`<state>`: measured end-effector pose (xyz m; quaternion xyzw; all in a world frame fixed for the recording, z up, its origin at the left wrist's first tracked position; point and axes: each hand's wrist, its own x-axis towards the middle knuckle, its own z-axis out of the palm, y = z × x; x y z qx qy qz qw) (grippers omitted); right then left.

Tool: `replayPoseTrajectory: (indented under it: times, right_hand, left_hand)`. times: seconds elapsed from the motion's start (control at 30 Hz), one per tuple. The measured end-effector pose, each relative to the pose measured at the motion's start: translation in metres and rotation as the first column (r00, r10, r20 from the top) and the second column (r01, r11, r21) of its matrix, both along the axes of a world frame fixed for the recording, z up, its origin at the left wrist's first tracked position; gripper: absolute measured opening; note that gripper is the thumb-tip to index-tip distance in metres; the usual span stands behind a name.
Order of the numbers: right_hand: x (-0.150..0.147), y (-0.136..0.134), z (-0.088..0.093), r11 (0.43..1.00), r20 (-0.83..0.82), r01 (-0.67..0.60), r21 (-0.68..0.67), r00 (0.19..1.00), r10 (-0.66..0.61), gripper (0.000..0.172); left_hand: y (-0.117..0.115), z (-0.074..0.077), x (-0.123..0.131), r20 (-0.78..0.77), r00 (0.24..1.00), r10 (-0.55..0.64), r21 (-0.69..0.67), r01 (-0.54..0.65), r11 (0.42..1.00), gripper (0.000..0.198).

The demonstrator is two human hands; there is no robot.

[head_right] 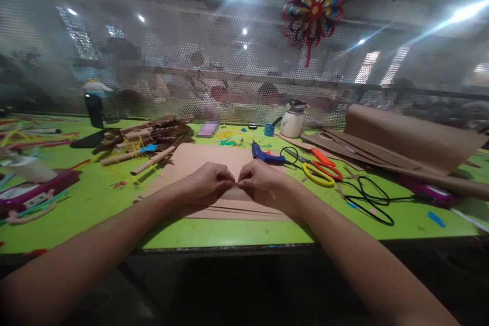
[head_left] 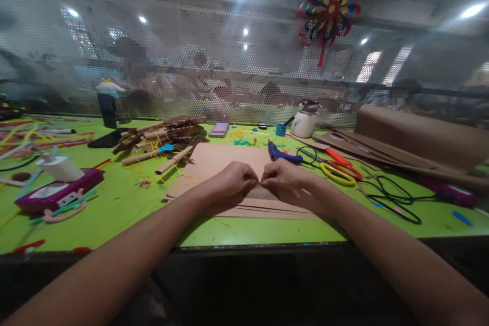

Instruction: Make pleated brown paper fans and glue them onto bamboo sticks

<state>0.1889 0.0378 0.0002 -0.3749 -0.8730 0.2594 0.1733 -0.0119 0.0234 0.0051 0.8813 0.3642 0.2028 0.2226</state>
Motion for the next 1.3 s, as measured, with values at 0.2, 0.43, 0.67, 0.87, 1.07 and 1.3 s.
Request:
replayPoseTrajectory:
  times: [0.2, 0.43, 0.67, 0.87, 1.07, 1.3]
  right_hand:
    - [-0.004, -0.003, -0.008, 1.000, -0.037, 0.029, 0.012, 0.999, -0.028, 0.015]
    - [-0.008, -0.007, -0.012, 0.992, -0.041, 0.058, 0.112, 0.998, -0.054, 0.013]
    - [-0.004, -0.020, -0.006, 0.961, 0.080, 0.050, 0.272, 0.994, -0.075, 0.017]
    - [-0.006, -0.027, 0.005, 0.936, 0.266, -0.005, 0.353, 0.959, -0.095, 0.019]
    - [-0.008, -0.032, 0.011, 0.899, 0.357, -0.050, 0.436, 0.926, -0.122, 0.017]
    - [-0.006, -0.030, 0.007, 0.886, 0.391, -0.082, 0.457, 0.913, -0.117, 0.031]
  left_hand:
    - [0.011, -0.009, 0.000, -0.090, 0.996, 0.019, 0.200, -0.001, 0.980, 0.020]
    - [0.020, -0.019, 0.005, -0.115, 0.992, -0.044, 0.331, 0.081, 0.940, 0.018]
    - [0.021, -0.020, 0.006, -0.086, 0.995, -0.060, 0.332, 0.085, 0.939, 0.015]
    - [0.020, -0.018, 0.006, -0.121, 0.989, -0.081, 0.361, 0.120, 0.925, 0.015]
    - [0.016, -0.015, 0.005, -0.157, 0.982, -0.103, 0.414, 0.160, 0.896, 0.022]
    - [0.006, -0.011, 0.004, -0.203, 0.973, -0.112, 0.469, 0.196, 0.861, 0.022]
